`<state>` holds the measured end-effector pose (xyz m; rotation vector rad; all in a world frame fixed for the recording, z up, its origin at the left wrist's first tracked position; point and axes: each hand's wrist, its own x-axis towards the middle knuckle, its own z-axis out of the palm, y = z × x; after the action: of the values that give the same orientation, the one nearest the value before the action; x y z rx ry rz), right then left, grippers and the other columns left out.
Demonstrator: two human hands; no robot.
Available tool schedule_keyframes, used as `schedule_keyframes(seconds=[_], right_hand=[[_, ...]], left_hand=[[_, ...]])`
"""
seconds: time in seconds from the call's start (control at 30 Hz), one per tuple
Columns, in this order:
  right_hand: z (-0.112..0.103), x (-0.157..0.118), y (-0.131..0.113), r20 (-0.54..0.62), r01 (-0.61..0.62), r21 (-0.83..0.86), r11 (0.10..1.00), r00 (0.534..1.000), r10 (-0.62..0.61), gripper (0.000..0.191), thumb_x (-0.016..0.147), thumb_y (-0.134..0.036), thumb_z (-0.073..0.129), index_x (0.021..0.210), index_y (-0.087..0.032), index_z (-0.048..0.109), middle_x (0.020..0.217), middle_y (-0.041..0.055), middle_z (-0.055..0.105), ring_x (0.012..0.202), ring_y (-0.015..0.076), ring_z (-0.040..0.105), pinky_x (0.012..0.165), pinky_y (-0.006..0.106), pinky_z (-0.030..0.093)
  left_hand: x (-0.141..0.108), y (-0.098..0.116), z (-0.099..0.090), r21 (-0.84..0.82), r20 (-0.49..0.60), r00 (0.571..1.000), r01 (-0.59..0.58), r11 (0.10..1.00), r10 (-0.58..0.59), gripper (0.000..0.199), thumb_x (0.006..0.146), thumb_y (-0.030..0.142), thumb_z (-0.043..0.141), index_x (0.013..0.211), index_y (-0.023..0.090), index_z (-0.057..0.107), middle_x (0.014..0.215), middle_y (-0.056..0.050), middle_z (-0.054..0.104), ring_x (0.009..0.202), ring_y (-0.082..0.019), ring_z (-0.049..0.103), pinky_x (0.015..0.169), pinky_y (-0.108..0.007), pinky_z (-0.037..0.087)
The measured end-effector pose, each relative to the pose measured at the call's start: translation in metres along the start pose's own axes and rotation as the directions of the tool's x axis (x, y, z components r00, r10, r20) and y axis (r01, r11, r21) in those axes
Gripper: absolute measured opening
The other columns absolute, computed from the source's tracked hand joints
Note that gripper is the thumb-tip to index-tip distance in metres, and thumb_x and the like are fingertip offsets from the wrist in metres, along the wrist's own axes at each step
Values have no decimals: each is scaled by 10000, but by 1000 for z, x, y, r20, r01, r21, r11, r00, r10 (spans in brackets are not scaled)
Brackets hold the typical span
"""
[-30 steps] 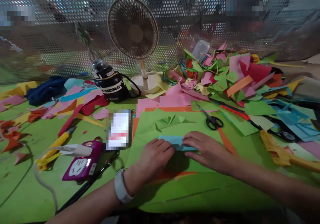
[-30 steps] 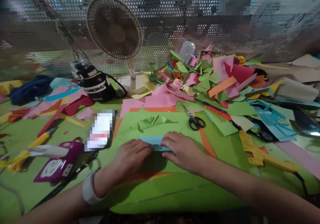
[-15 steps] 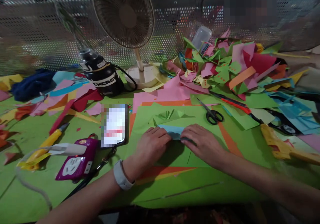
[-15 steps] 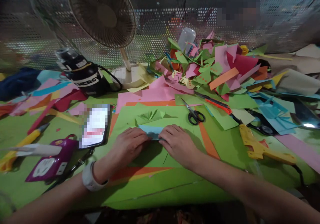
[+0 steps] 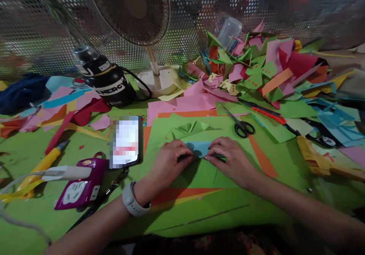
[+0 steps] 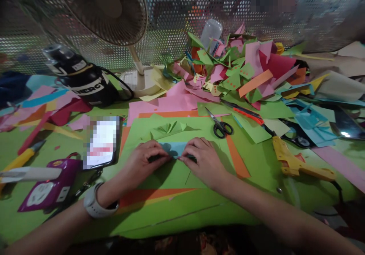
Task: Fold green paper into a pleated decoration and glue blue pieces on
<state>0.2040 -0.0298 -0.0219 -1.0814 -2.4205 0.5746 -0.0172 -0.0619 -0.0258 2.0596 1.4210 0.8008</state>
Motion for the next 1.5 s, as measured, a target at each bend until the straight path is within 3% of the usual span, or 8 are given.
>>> schedule_keyframes(seconds=[0.23, 0.87, 1.0, 1.1, 1.17, 1.23, 1.33, 1.5], right_hand=[[-7, 0, 3, 18, -96, 19, 995, 995, 95, 55, 858, -201, 698, 804, -197, 687, 978, 55, 653, 967, 234, 593, 842, 405, 446], [-18, 2, 23, 12, -220, -29, 975, 975, 221, 89, 833, -240, 712, 751, -212, 689, 1054, 73, 642, 1017, 277, 585, 896, 494, 461], [-16, 2, 21, 3, -236, -29, 971, 972, 236, 103, 840, -250, 699, 744, -217, 682, 1046, 68, 642, 1014, 275, 578, 883, 484, 461], [-14, 1, 21, -18, -220, -33, 975, 976, 219, 107, 844, -252, 689, 742, -219, 683, 1040, 69, 641, 1010, 271, 578, 885, 483, 454], [-13, 1, 23, -32, -199, -41, 979, 980, 198, 109, 849, -250, 671, 746, -223, 690, 1033, 71, 643, 1001, 270, 581, 886, 484, 450], [-12, 0, 25, -46, -180, -49, 983, 983, 177, 118, 856, -251, 648, 751, -231, 697, 1026, 72, 647, 992, 271, 584, 878, 482, 453], [-10, -1, 28, -67, -165, -51, 985, 985, 162, 131, 860, -267, 637, 748, -239, 701, 1014, 69, 652, 982, 277, 587, 865, 484, 459], [-11, 0, 29, -64, -170, -41, 985, 984, 167, 91, 824, -256, 692, 735, -240, 698, 1008, 64, 657, 978, 285, 594, 875, 502, 456]], left_hand=[[-1, 0, -12, -29, 51, 992, 120, 992, -119, 210, 882, 366, 596, 734, 240, 675, 737, -12, 646, 714, -187, 601, 656, -343, 455], [-7, -4, -21, 162, 64, 985, 149, 976, -161, 209, 889, 346, 593, 731, 214, 632, 752, -21, 636, 731, -199, 601, 664, -349, 439], [-15, 8, -24, 385, -45, 996, 83, 919, -71, 266, 949, 337, 517, 744, 211, 631, 759, -31, 655, 728, -212, 620, 687, -375, 451], [-24, 32, -12, 635, -140, 973, -56, 770, 186, 232, 993, 296, 460, 983, 187, 665, 954, -81, 718, 884, -242, 646, 833, -416, 445], [-29, 46, 4, 621, -18, 954, -224, 751, 299, 423, 1008, 427, 409, 1241, 116, 575, 1267, -142, 646, 1162, -260, 579, 1037, -430, 358], [-31, 53, 21, 563, 131, 955, -292, 773, 265, 805, 926, 698, 333, 1406, 57, 419, 1504, -195, 420, 1404, -308, 348, 1148, -464, 234], [-30, 48, 38, 545, 149, 974, -226, 807, 172, 1016, 836, 819, 290, 1500, 50, 250, 1581, -225, 240, 1483, -345, 131, 1187, -529, 93], [-26, 38, 46, 531, 156, 980, -187, 827, 122, 1087, 820, 839, 248, 1519, 12, 158, 1577, -238, 239, 1493, -322, 41, 1204, -512, 11]])
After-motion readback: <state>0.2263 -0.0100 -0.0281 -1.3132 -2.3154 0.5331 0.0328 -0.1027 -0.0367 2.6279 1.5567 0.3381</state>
